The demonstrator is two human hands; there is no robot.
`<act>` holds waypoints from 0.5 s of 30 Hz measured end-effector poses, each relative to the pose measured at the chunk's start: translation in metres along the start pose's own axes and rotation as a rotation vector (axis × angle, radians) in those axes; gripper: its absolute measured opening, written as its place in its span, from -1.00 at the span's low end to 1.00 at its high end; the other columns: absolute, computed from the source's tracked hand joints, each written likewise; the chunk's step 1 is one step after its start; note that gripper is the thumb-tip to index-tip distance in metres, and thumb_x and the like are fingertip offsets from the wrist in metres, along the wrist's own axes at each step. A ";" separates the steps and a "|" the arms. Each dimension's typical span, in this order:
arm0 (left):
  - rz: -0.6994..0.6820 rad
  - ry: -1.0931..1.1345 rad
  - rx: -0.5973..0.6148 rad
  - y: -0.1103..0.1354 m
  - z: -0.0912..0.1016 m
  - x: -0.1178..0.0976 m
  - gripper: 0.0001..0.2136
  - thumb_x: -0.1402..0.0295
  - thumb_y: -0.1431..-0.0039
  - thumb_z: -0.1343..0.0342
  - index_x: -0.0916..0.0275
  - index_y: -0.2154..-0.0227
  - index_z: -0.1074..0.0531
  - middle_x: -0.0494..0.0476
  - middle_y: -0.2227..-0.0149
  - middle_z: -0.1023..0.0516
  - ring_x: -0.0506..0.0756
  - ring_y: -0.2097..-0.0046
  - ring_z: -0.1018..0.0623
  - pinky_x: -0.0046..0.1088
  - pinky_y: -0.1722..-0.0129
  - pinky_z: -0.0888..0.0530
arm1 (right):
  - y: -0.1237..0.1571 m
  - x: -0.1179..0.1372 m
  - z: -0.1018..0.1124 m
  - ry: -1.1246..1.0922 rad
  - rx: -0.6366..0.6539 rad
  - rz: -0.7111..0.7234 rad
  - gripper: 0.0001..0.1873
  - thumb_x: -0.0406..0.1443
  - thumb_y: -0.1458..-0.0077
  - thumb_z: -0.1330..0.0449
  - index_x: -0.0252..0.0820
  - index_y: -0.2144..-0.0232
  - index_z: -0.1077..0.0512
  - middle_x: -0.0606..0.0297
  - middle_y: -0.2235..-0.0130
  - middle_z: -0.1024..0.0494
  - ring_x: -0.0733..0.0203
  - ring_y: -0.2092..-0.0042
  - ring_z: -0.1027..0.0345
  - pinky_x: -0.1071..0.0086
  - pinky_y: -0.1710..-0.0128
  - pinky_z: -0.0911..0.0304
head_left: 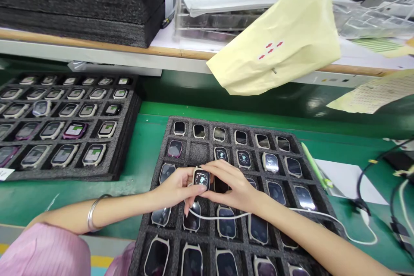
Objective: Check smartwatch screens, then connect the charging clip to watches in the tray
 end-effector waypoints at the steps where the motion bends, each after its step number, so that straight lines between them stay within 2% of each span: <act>1: 0.004 -0.001 -0.003 0.000 0.000 0.000 -0.67 0.20 -0.10 -0.19 0.34 0.20 -0.34 -0.05 0.68 -0.42 -0.03 0.72 -0.40 -0.62 0.73 -0.36 | 0.000 0.000 0.000 -0.002 0.002 0.001 -0.51 -0.23 -0.14 -0.26 -0.23 -0.08 -0.29 0.08 0.15 -0.47 0.06 0.18 -0.38 0.16 0.22 -0.39; 15: -0.001 -0.032 -0.008 0.000 0.001 0.000 -0.71 0.24 -0.14 -0.15 0.34 0.18 -0.32 -0.07 0.68 -0.41 -0.05 0.72 -0.39 -0.66 0.74 -0.31 | 0.001 -0.001 -0.001 -0.004 0.008 0.004 -0.51 -0.25 -0.15 -0.26 -0.24 -0.09 -0.27 0.05 0.13 -0.45 0.04 0.15 -0.37 0.14 0.20 -0.39</act>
Point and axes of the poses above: each hand's wrist, its own y-axis away from the middle knuckle, its own z-axis out of the back of the hand, x = y × z, the point moved 9 cm from there along -y, towards the middle knuckle
